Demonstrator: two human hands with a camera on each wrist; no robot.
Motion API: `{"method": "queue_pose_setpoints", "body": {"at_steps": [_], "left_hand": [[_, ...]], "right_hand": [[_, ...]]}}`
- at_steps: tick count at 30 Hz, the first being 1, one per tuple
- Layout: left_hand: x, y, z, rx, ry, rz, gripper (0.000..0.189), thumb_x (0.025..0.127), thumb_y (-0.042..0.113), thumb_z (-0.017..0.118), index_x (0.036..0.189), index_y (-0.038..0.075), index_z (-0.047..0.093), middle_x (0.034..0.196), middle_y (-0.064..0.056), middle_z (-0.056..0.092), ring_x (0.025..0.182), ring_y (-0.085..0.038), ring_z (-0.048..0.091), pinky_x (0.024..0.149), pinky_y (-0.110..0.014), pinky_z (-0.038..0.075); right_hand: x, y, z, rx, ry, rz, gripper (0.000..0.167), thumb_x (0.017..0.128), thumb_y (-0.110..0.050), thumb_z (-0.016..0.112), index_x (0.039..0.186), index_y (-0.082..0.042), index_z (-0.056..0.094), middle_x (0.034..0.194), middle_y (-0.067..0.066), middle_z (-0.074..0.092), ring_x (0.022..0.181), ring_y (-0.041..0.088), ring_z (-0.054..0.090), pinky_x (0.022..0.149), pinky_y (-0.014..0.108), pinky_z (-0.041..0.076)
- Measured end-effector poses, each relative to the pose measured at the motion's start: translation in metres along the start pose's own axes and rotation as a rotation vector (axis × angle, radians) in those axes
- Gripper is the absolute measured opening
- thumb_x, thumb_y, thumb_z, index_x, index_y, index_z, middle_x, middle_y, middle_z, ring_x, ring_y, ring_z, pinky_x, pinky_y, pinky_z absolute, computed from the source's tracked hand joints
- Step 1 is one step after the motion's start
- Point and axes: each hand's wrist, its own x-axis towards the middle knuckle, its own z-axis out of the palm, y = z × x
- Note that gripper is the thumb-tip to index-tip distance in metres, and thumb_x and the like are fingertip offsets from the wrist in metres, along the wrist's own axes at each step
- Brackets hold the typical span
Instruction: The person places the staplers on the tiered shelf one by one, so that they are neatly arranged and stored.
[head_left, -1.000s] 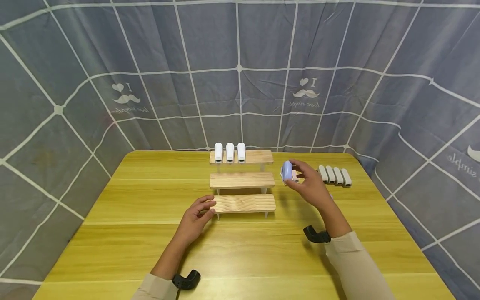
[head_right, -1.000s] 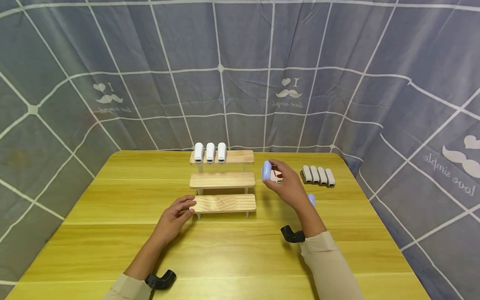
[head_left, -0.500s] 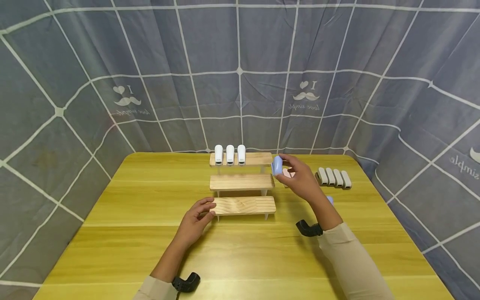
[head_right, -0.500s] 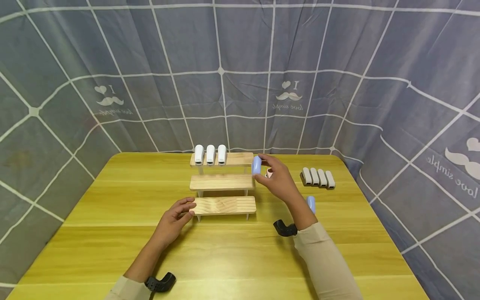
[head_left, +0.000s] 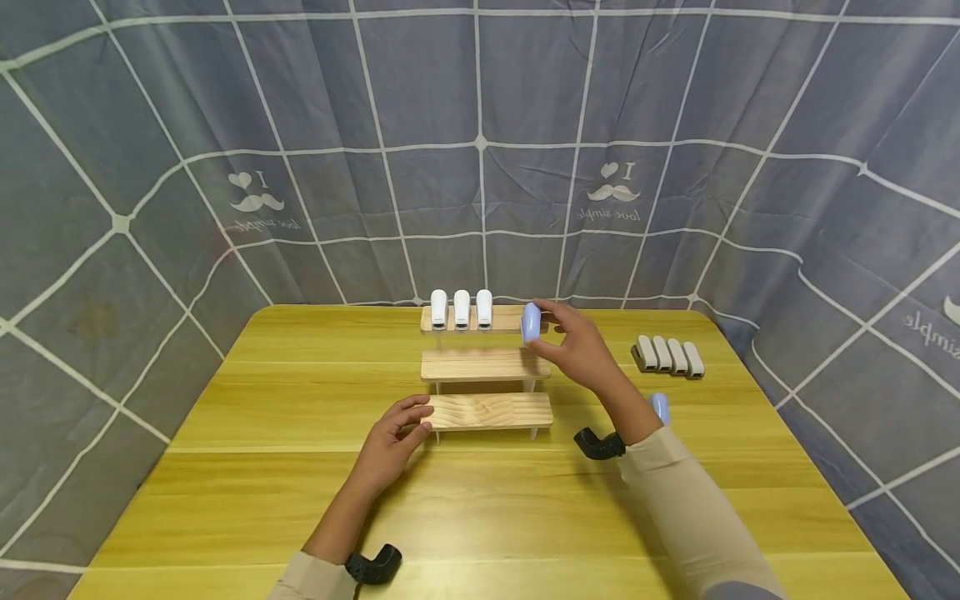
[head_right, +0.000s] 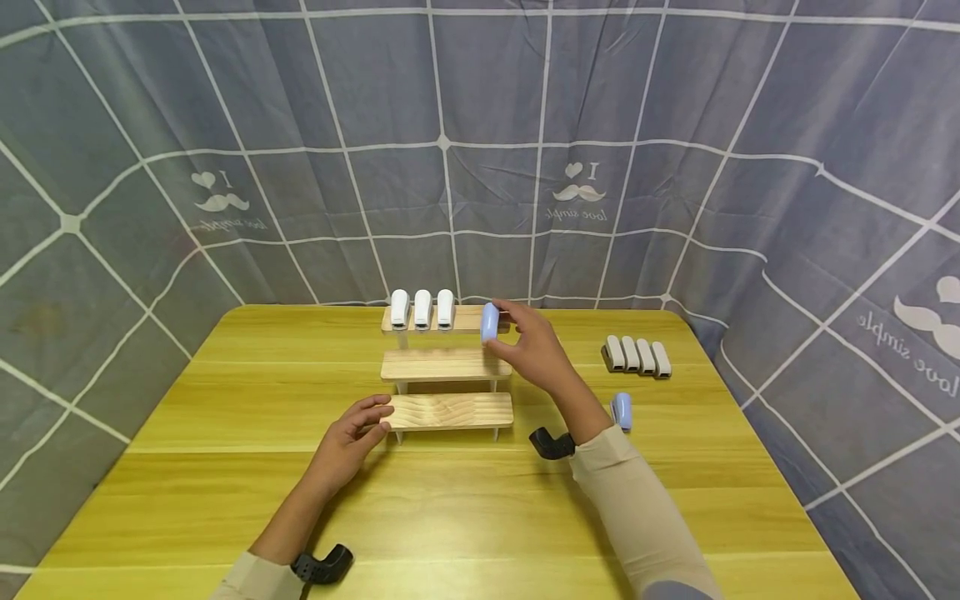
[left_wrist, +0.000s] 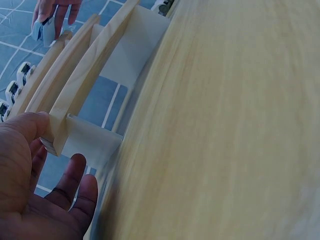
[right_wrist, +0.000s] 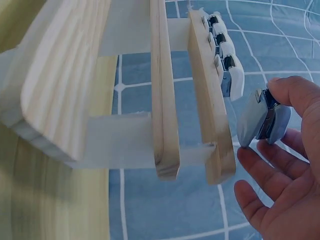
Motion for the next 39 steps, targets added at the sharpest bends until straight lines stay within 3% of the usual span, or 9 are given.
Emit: {"method": "queue_pose_setpoints", "body": {"at_steps": [8,15,22,39], "left_hand": [[-0.006,0.024,0.000,0.012,0.000,-0.015,0.028,0.098,0.004,0.062,0.124,-0.005,0.065,0.142,-0.014,0.052,0.128,-0.035,0.051,0.098,-0.051,0.046],[-0.001,-0.001,-0.001,0.001,0.002,0.007,0.028,0.098,0.015,0.066,0.123,0.003,0.069,0.141,-0.004,0.054,0.126,-0.028,0.053,0.097,-0.047,0.048],[-0.001,0.000,-0.001,-0.006,-0.002,-0.004,0.029,0.098,0.015,0.065,0.123,0.002,0.068,0.141,-0.005,0.053,0.127,-0.029,0.053,0.098,-0.049,0.047],[-0.001,0.002,-0.002,-0.007,-0.008,-0.023,0.029,0.098,0.017,0.066,0.124,0.005,0.068,0.142,0.000,0.052,0.127,-0.026,0.052,0.099,-0.048,0.046]], "right_hand": [[0.013,-0.002,0.005,0.012,-0.015,0.001,0.063,0.089,-0.015,0.076,0.144,-0.003,0.049,0.135,0.015,0.057,0.121,0.031,0.057,0.099,0.051,0.044],[0.031,-0.003,0.009,0.059,-0.050,-0.013,0.064,0.089,-0.011,0.076,0.144,0.001,0.047,0.136,0.015,0.054,0.124,0.030,0.055,0.099,0.041,0.048],[0.040,-0.005,0.015,0.128,-0.090,-0.016,0.064,0.089,-0.005,0.074,0.145,0.005,0.044,0.136,0.019,0.052,0.125,0.033,0.054,0.094,0.035,0.051],[0.048,-0.005,0.023,0.060,-0.133,0.014,0.065,0.090,-0.007,0.073,0.145,0.006,0.042,0.138,0.022,0.051,0.124,0.033,0.056,0.099,0.037,0.048]]}}
